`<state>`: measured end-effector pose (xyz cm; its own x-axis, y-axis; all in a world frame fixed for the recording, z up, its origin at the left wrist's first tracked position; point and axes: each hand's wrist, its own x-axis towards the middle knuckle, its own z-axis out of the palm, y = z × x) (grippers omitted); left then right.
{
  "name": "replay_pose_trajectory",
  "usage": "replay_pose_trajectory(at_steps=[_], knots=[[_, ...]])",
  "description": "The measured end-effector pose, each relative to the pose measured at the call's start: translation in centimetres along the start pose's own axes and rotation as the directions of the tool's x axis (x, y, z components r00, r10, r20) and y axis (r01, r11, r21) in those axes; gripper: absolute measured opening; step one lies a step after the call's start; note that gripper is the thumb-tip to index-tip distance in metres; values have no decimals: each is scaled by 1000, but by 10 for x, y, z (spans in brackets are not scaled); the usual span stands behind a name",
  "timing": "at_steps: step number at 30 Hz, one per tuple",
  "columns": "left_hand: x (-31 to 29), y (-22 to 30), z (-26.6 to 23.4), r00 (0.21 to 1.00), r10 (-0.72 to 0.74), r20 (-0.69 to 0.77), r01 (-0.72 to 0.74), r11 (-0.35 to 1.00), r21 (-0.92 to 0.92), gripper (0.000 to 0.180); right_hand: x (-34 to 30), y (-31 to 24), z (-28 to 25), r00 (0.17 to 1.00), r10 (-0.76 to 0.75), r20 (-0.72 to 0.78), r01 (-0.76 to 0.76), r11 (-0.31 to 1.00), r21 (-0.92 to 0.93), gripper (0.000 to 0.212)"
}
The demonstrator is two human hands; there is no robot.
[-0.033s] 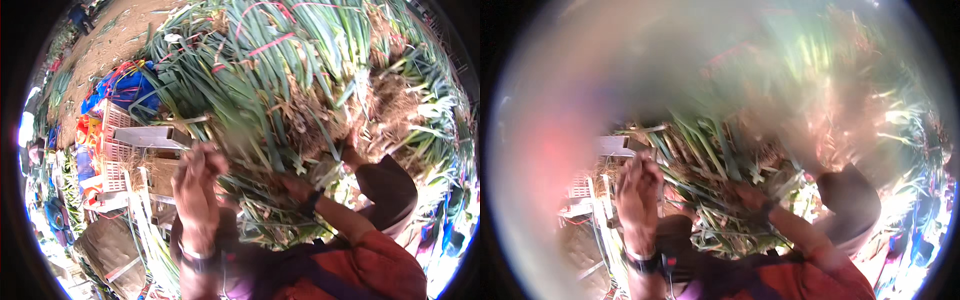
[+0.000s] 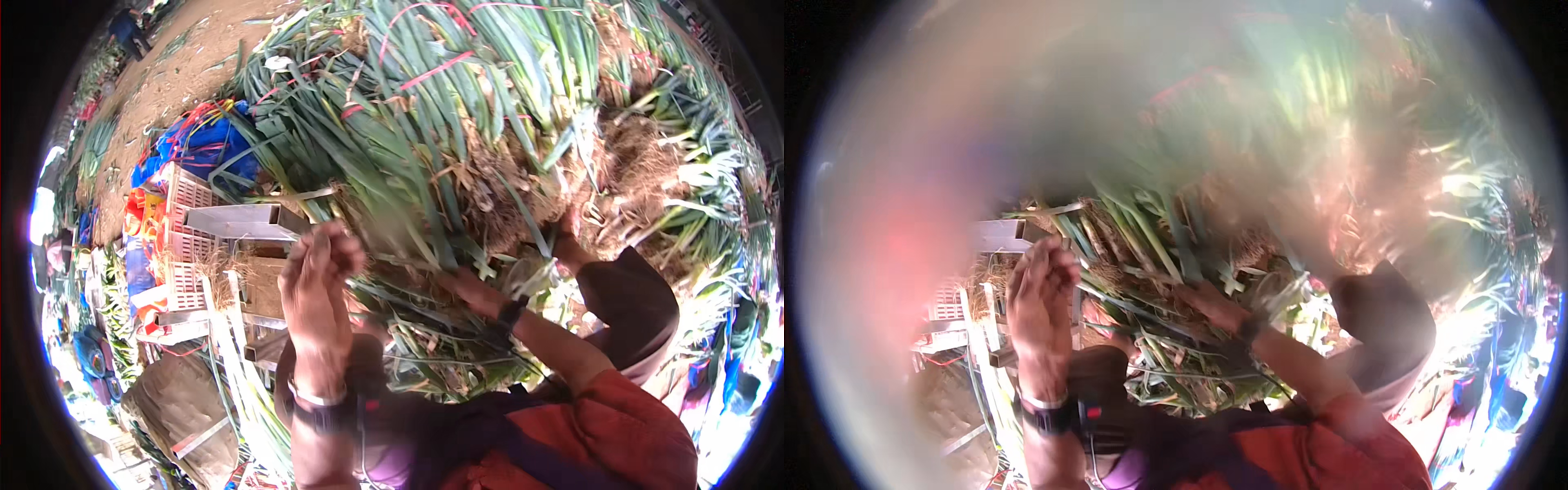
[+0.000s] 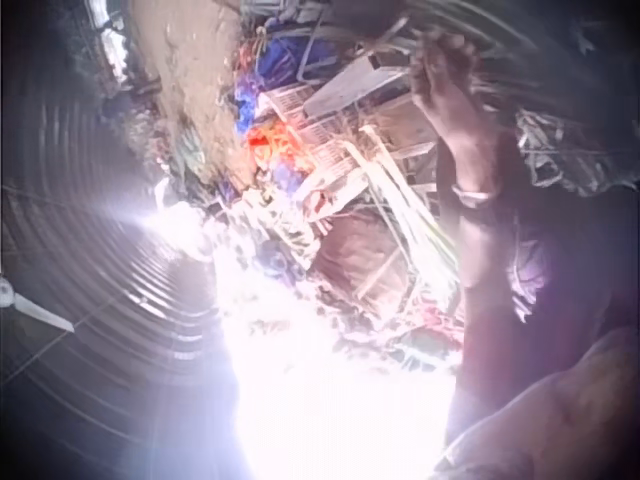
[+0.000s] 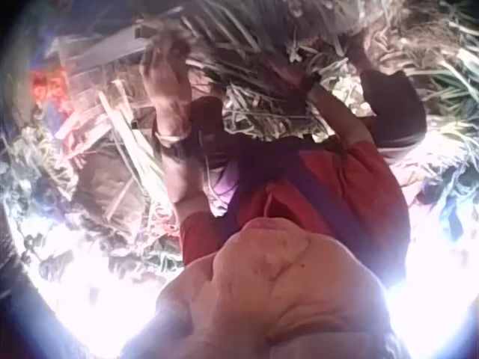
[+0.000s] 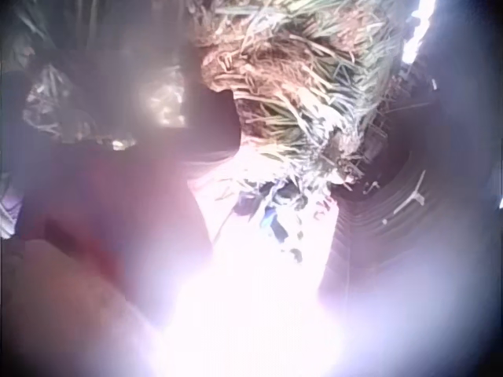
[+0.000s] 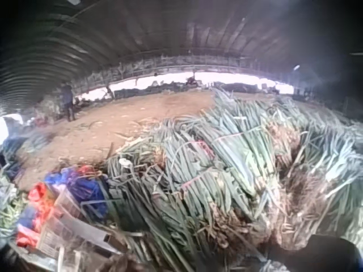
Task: The recorder is cleaning green onions by stripping off dirty outer layers and sorting them.
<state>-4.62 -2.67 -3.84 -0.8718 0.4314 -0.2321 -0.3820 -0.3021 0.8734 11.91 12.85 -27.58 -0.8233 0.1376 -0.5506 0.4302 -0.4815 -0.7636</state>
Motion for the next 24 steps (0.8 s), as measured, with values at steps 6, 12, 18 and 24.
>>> replay_pose_trajectory(at_steps=[6, 12, 18, 24], knots=[[32, -57, -24, 999, -41, -12, 43, 961, 273, 33, -104, -102, 39, 787, -617, 22, 419, 508, -752, 19], [26, -75, 13, 959, -170, 229, 199, 974, -108, 48, -204, -95, 41, 731, -674, 108, 567, 511, -646, 18], [12, -53, 38, 983, -79, 163, 101, 987, -127, 26, -186, -63, 10, 775, -604, 187, 422, 274, -864, 30], [6, -53, 41, 981, 29, 194, -28, 1000, -9, 13, -120, -138, 46, 634, -773, -24, 725, 605, -330, 36]])
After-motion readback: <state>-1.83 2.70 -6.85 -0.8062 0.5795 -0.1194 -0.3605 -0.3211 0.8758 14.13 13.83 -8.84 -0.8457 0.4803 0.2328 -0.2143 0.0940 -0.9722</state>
